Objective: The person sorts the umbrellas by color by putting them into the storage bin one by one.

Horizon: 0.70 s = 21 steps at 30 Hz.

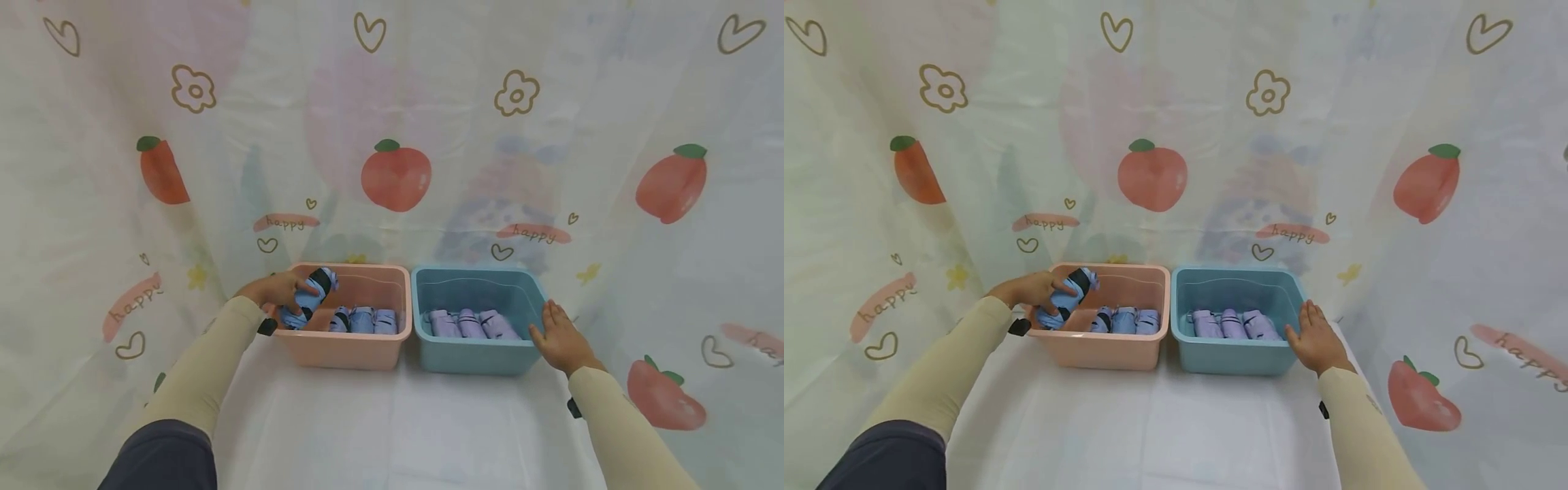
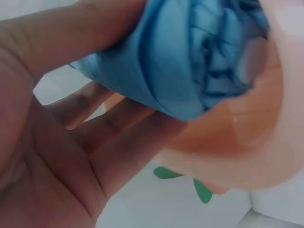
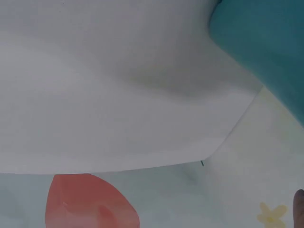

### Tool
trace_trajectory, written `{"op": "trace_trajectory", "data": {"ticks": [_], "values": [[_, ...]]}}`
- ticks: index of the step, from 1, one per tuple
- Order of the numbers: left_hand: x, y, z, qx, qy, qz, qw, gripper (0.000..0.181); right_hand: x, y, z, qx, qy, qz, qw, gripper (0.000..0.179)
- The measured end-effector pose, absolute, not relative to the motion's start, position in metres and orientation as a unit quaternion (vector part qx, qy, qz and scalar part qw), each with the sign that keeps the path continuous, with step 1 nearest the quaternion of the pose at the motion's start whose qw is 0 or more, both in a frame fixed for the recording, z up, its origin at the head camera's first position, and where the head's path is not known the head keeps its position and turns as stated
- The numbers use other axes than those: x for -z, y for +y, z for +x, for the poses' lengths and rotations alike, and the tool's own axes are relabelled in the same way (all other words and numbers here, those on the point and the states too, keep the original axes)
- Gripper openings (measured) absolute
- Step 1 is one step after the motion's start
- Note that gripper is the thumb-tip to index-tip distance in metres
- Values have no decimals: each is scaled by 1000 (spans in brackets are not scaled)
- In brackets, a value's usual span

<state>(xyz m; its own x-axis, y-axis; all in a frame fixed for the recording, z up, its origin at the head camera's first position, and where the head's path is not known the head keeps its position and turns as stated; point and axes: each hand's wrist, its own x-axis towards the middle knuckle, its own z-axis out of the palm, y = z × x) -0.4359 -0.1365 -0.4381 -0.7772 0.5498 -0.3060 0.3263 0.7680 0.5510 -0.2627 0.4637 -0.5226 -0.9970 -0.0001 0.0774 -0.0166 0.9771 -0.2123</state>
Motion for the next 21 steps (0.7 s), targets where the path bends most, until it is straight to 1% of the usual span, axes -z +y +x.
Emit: {"op": "trace_trajectory", "data": {"ticks": [3, 6, 11, 14, 21], "values": [[442, -133, -439, -248, 902, 218, 278, 60, 522, 463, -263, -107, -993, 3, 39, 82], [447, -130, -443, -249, 901, 189, 300, 58, 522, 462, -263, -106, -994, 0, 38, 81], [453, -124, -451, -235, 908, 159, 307, 52, 522, 462, -263, -110, -993, 0, 39, 83], [456, -120, -454, -208, 915, 157, 309, 51, 524, 462, -264, -120, -992, 3, 35, 83], [468, -109, -469, -125, 922, 199, 308, 49, 523, 463, -262, -118, -992, -2, 38, 80]]}}
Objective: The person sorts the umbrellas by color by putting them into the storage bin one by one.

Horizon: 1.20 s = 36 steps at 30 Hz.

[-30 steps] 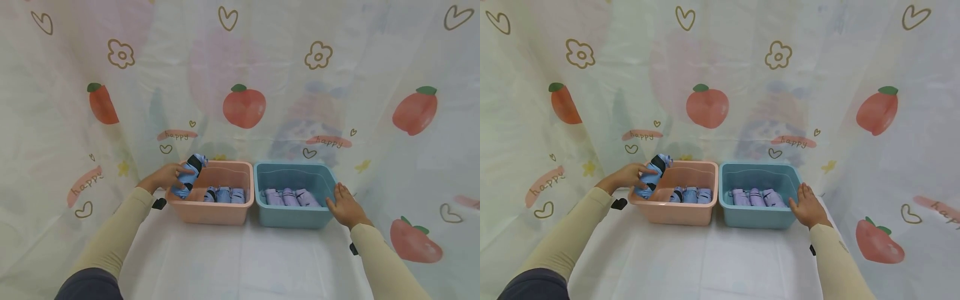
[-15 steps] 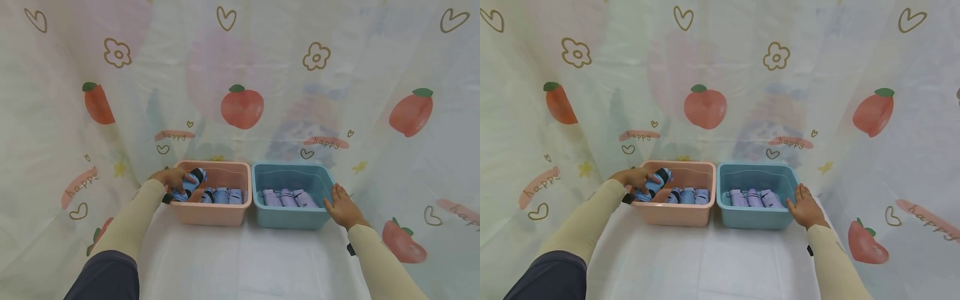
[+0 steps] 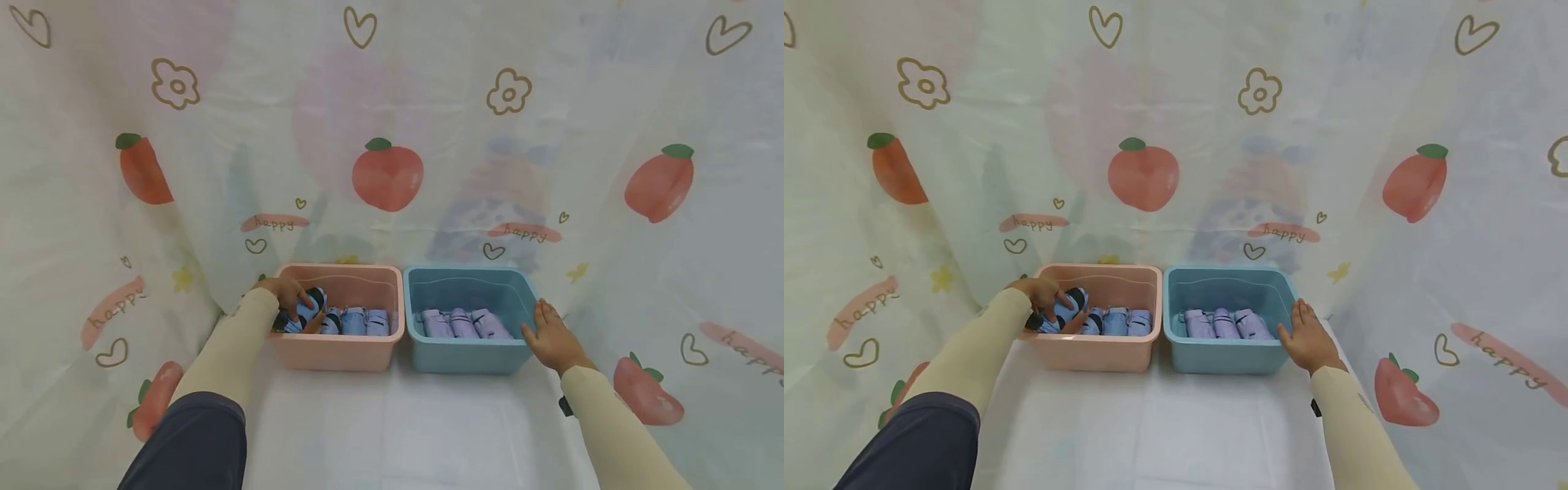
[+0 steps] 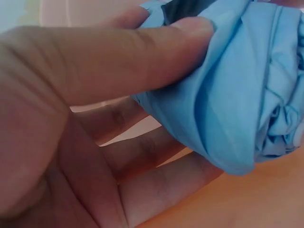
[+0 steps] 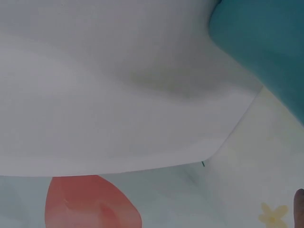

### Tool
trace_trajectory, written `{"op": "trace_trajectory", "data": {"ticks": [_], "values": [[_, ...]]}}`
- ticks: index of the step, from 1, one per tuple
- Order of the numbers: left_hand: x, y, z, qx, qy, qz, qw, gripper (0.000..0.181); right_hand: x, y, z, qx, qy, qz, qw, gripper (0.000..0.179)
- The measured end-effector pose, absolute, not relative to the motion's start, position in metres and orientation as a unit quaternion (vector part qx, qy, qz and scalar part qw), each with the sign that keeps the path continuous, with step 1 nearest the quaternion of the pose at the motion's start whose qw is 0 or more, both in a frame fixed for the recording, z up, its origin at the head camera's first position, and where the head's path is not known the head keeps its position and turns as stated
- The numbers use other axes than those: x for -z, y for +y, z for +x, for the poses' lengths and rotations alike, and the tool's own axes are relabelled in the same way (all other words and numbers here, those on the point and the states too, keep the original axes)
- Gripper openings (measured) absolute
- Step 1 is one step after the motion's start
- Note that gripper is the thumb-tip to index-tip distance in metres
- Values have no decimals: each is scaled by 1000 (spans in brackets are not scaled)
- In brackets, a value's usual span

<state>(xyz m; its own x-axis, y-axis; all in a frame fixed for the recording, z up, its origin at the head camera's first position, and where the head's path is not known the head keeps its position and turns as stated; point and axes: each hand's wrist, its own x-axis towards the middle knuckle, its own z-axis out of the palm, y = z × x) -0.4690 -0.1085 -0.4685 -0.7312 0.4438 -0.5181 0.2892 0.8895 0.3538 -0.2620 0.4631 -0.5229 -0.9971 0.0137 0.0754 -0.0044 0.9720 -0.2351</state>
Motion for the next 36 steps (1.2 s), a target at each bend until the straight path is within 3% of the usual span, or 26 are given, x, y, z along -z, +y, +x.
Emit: {"op": "trace_trajectory", "data": {"ticks": [7, 18, 23, 31, 36], "values": [[483, -105, -480, -70, 922, 220, 312, 42, 519, 463, -265, -125, -991, 5, 46, 80], [522, -108, -486, -142, 926, 160, 312, 33, 518, 461, -267, -108, -993, -3, 50, 79], [541, -113, -493, -176, 909, 167, 338, 40, 522, 459, -267, -106, -993, -6, 42, 78], [597, -128, -541, -174, 922, 161, 306, 56, 519, 459, -265, -100, -994, -16, 36, 79], [592, -123, -537, -173, 941, 101, 272, 57, 520, 464, -264, -108, -994, -8, 33, 80]]}}
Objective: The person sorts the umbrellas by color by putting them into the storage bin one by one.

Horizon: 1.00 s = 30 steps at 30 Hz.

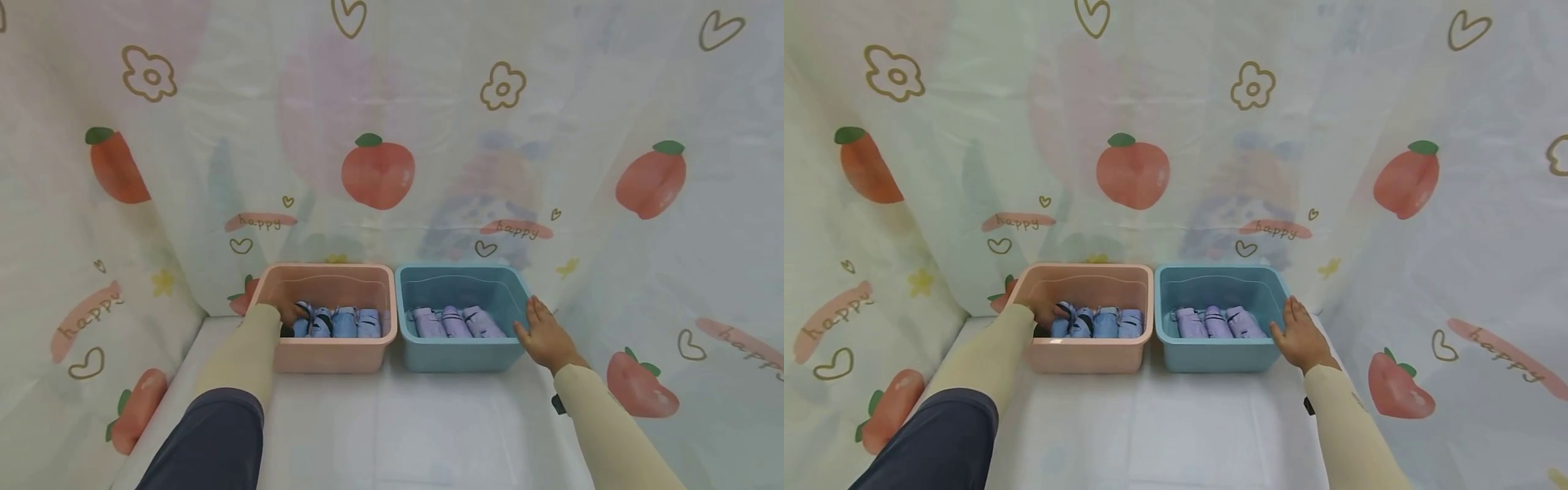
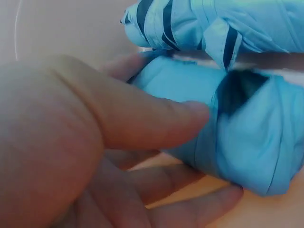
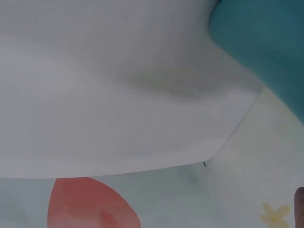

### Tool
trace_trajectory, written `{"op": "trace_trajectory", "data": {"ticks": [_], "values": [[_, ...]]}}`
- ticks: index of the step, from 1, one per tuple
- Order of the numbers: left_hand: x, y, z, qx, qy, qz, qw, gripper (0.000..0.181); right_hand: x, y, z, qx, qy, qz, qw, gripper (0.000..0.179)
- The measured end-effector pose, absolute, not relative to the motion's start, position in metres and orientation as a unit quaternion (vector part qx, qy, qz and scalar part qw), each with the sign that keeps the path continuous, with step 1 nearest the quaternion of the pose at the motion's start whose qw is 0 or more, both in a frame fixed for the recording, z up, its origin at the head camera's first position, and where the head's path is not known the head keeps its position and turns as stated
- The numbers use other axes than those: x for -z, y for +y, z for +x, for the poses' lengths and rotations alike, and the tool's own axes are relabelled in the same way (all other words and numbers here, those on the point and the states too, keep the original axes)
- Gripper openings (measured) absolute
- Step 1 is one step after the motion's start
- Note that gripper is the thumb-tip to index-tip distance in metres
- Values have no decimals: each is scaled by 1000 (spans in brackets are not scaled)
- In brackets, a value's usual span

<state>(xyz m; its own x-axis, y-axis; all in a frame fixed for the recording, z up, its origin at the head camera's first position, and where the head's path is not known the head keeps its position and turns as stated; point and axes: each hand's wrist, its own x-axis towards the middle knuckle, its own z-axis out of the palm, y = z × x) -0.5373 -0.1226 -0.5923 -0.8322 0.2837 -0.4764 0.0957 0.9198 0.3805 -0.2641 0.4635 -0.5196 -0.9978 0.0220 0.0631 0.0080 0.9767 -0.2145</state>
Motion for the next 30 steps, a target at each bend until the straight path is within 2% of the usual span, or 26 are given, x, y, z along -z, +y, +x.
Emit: {"op": "trace_trajectory", "data": {"ticks": [6, 10, 13, 15, 19, 22, 24, 26, 30], "values": [[554, -118, -498, -182, 966, 22, 181, 61, 520, 463, -265, -111, -993, 0, 37, 79], [536, -115, -474, -216, 961, -11, 173, 79, 521, 460, -266, -119, -992, 2, 36, 78], [535, -117, -469, -232, 954, -11, 187, 80, 523, 459, -266, -123, -992, 4, 33, 80], [534, -118, -470, -224, 956, -3, 188, 80, 525, 459, -266, -126, -991, 8, 33, 81], [528, -116, -479, -200, 952, 57, 226, 68, 528, 465, -270, -118, -992, 13, 37, 81], [510, -113, -478, -222, 928, 113, 277, 53, 528, 468, -273, -109, -993, 15, 38, 81], [494, -111, -472, -270, 910, 110, 294, 49, 525, 468, -273, -110, -993, 17, 31, 84], [478, -111, -463, -296, 898, 136, 295, 53, 522, 468, -273, -112, -993, 20, 20, 89], [462, -115, -449, -345, 884, 209, 234, 53, 518, 469, -271, -104, -994, 12, -5, 96]]}}
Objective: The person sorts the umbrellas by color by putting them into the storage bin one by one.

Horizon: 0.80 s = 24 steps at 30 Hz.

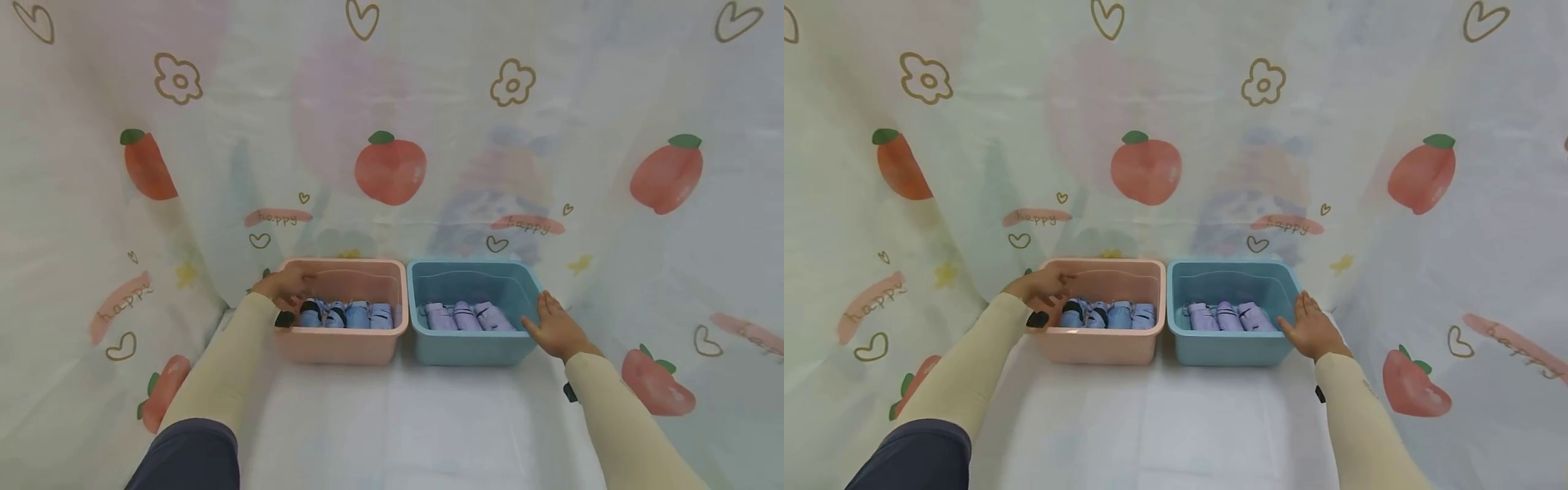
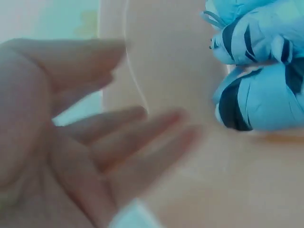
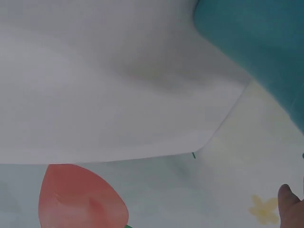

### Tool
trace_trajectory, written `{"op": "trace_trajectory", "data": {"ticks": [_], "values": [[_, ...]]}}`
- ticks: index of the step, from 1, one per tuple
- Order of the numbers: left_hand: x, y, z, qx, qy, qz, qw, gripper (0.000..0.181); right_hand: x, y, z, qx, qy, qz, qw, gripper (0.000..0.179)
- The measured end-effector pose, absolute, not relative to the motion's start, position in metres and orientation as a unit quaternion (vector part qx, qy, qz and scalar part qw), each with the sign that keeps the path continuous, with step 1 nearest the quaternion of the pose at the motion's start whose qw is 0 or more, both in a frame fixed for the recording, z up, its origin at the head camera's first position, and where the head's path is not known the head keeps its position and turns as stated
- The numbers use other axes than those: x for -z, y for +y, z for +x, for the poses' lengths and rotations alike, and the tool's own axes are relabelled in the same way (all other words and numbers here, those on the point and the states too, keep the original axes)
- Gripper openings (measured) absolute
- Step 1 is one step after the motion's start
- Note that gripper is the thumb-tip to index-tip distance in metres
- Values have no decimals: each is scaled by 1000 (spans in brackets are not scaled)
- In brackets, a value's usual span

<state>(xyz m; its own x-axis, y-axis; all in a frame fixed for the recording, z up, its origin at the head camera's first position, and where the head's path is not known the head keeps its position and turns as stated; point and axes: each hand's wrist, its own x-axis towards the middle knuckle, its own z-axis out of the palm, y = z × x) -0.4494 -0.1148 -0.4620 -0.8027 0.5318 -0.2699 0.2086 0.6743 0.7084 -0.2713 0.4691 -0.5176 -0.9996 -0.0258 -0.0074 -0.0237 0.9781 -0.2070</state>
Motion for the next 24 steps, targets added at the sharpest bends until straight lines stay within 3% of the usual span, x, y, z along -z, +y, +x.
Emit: {"op": "trace_trajectory", "data": {"ticks": [5, 10, 18, 24], "values": [[459, -125, -435, -291, 904, 289, 121, 48, 518, 472, -273, 94, 995, -4, 24, 97], [467, -139, -429, -217, 927, 303, 38, 49, 517, 473, -272, 82, 996, 4, 18, 98], [482, -151, -429, -268, 915, 301, 20, 54, 514, 471, -266, 77, 997, 15, 17, 98], [499, -164, -419, -276, 924, 262, 18, 73, 519, 472, -262, 112, 994, 10, 10, 97]]}}
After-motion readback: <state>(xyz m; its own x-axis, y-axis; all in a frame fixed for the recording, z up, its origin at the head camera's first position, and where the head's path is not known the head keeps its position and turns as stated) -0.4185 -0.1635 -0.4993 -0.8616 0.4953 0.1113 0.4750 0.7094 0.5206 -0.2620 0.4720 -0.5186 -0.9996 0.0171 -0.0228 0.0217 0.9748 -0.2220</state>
